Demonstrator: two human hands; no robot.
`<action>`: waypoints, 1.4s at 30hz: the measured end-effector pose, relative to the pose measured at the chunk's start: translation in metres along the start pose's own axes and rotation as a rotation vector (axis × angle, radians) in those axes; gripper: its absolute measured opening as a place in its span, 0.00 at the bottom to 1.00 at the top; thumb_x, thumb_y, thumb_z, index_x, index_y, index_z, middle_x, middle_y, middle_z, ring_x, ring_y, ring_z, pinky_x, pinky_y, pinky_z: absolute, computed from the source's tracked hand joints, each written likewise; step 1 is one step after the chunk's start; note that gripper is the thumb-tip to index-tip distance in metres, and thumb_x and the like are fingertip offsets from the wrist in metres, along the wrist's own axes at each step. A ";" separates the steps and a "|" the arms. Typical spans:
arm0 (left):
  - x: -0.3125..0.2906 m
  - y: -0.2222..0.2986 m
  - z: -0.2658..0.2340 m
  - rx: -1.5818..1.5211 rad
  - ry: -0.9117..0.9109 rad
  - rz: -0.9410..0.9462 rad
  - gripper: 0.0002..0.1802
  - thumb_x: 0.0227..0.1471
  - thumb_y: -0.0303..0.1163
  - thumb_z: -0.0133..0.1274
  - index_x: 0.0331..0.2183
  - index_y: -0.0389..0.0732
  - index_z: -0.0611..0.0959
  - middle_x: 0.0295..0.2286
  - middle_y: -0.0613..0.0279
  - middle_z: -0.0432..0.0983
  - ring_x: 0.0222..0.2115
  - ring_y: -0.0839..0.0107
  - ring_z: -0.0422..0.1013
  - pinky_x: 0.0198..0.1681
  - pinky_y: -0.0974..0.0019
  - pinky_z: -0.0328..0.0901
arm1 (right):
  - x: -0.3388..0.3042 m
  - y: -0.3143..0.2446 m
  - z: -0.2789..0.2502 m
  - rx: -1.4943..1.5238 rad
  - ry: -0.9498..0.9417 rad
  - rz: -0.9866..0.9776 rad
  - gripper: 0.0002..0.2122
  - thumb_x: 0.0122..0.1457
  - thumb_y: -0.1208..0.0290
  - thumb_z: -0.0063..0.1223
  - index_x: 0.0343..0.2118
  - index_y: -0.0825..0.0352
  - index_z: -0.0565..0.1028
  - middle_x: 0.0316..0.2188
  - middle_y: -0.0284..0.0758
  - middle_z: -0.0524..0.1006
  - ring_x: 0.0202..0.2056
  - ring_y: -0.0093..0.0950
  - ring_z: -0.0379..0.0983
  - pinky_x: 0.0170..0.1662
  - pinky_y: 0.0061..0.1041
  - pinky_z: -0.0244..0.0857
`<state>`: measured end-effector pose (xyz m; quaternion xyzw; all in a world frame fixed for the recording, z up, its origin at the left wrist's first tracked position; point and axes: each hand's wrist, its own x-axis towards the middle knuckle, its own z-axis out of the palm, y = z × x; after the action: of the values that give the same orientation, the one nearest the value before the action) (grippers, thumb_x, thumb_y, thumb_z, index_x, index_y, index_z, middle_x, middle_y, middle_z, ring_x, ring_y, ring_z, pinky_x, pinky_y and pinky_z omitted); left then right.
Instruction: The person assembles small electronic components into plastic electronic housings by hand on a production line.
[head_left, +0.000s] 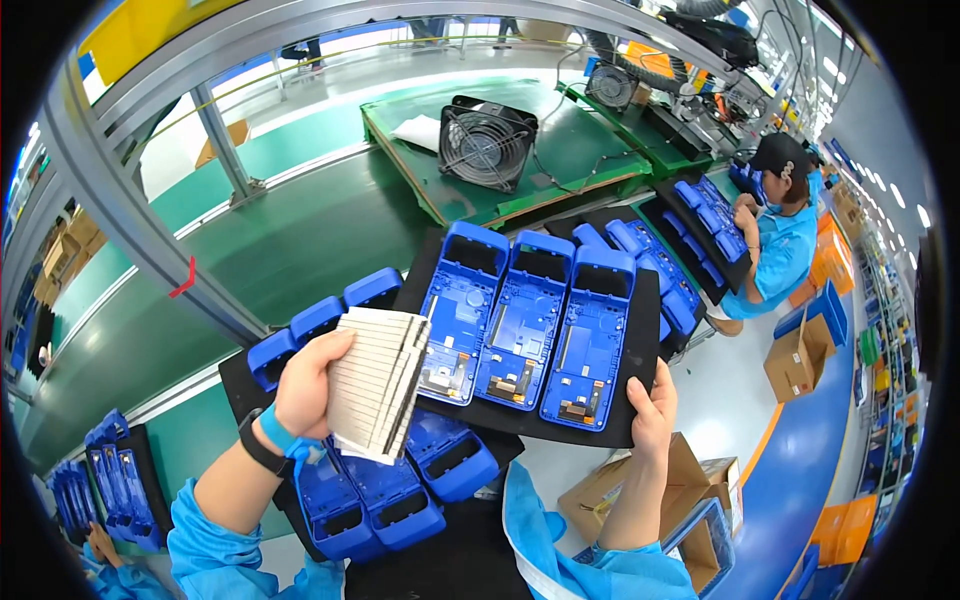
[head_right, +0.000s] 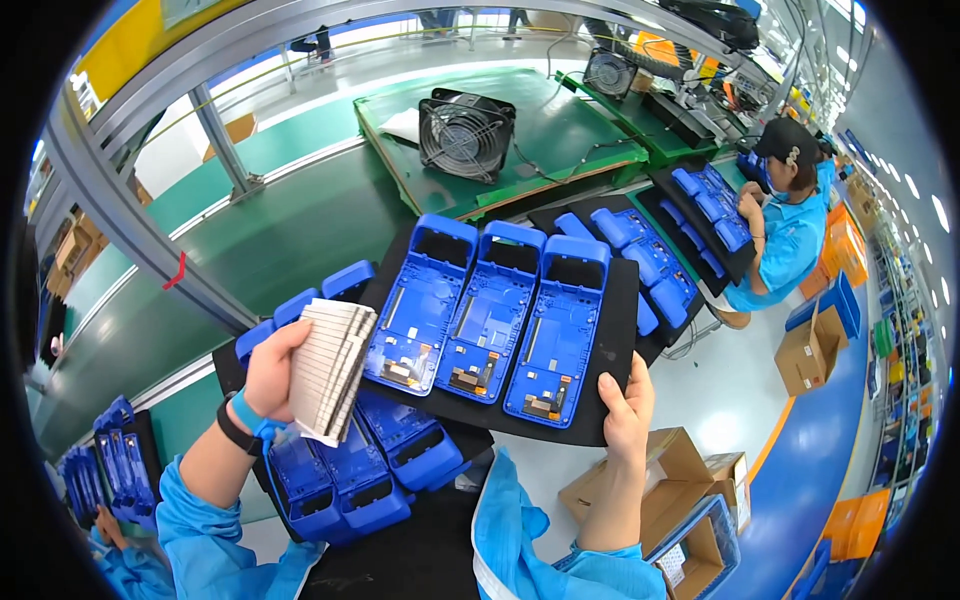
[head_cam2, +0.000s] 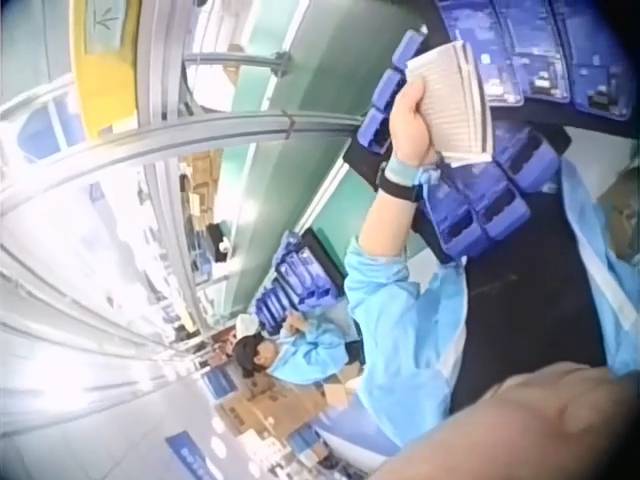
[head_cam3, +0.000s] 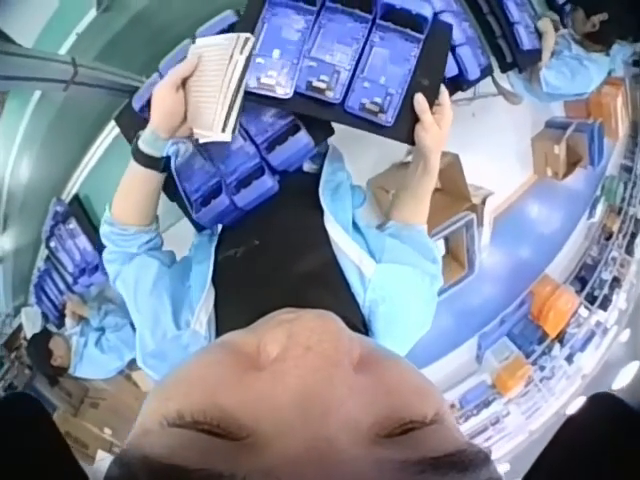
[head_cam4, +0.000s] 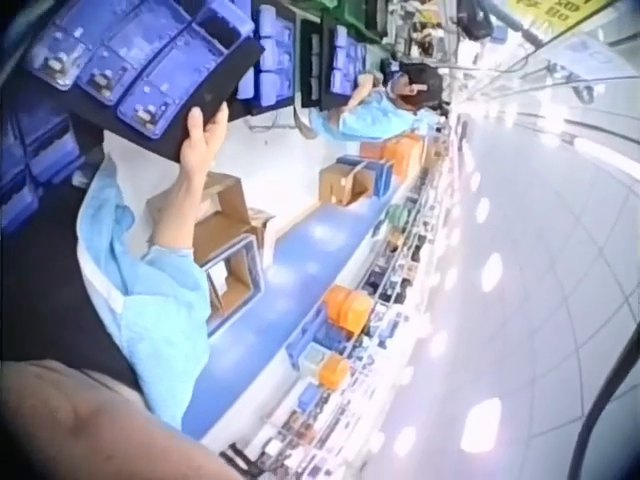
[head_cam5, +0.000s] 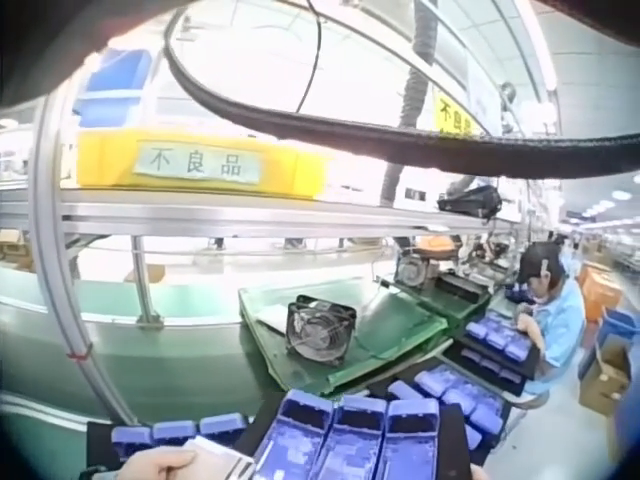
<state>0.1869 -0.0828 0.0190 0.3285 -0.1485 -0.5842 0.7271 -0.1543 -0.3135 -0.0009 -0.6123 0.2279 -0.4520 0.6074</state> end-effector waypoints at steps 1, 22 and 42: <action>0.008 -0.003 -0.001 -0.001 0.014 -0.008 0.23 0.61 0.37 0.39 0.48 0.29 0.75 0.42 0.48 0.78 0.41 0.61 0.77 0.47 0.61 0.70 | -0.003 0.005 0.000 -0.009 0.019 -0.004 0.22 0.60 0.76 0.52 0.56 0.73 0.63 0.48 0.38 0.75 0.47 0.24 0.73 0.53 0.24 0.65; -0.142 -0.043 0.056 -0.034 0.036 0.161 0.27 0.47 0.41 0.58 0.43 0.30 0.75 0.50 0.50 0.62 0.48 0.48 0.68 0.51 0.48 0.65 | 0.128 -0.027 0.018 -0.075 -0.583 0.074 0.28 0.54 0.72 0.59 0.57 0.76 0.64 0.49 0.40 0.75 0.48 0.26 0.73 0.53 0.25 0.64; 0.002 -0.178 0.063 -0.314 -0.320 -0.101 0.23 0.62 0.34 0.42 0.56 0.33 0.67 0.50 0.56 0.70 0.51 0.69 0.67 0.56 0.66 0.58 | 0.185 -0.031 -0.115 -0.528 -0.450 0.300 0.23 0.53 0.80 0.59 0.53 0.73 0.69 0.42 0.36 0.79 0.41 0.24 0.76 0.48 0.25 0.70</action>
<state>0.0157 -0.1225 -0.0504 0.1214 -0.1529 -0.6804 0.7064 -0.1683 -0.5233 0.0626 -0.7916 0.2845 -0.1381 0.5229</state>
